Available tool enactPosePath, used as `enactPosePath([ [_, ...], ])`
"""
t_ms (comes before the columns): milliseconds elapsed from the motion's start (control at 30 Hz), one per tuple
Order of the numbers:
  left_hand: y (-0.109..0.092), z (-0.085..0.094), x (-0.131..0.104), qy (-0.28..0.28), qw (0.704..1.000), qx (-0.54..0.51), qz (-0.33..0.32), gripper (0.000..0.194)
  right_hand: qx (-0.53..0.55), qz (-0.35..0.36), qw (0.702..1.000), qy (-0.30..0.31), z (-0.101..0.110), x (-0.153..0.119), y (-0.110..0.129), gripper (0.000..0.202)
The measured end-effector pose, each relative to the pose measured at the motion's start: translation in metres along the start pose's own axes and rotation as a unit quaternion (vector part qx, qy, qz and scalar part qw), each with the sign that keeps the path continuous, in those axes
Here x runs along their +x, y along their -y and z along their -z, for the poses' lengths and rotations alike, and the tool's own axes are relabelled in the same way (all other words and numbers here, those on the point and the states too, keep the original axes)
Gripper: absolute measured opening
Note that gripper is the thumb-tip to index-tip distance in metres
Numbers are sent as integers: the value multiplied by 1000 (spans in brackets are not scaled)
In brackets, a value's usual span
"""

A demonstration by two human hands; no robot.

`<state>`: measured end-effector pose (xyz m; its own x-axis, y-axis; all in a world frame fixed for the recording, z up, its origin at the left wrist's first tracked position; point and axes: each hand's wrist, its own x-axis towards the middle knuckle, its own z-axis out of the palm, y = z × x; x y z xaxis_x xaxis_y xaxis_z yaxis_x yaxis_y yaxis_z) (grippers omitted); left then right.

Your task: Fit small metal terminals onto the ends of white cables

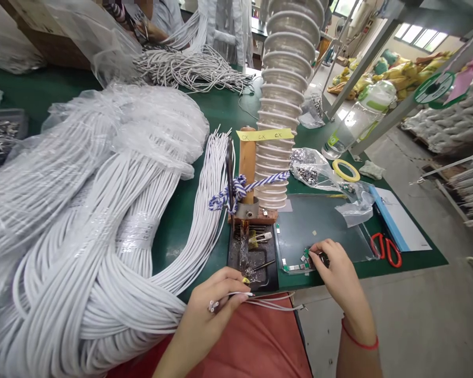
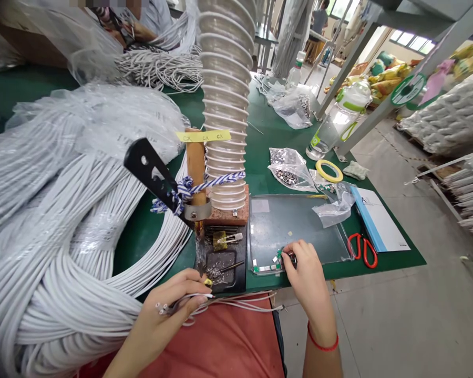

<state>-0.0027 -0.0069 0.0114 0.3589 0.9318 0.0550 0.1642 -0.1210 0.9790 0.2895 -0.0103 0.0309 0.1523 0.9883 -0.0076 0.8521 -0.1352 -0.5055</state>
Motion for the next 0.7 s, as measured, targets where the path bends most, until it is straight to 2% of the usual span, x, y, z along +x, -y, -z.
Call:
enactPosePath([
  [233, -1, 1, 0, 1, 1000, 19, -22, 17, 46, -33, 998, -42, 2, -1, 0, 21],
  [400, 2, -1, -1, -3, 999, 9, -31, 17, 187, -41, 981, -30, -2, -9, 21, 20],
  [567, -5, 0, 1, -5, 999, 15, -39, 18, 310, 29, 949, 40, -16, -19, 51, 19],
  [700, -8, 1, 2, -23, 998, 15, -50, 17, 386, 21, 919, 74, -35, -25, 72, 12],
])
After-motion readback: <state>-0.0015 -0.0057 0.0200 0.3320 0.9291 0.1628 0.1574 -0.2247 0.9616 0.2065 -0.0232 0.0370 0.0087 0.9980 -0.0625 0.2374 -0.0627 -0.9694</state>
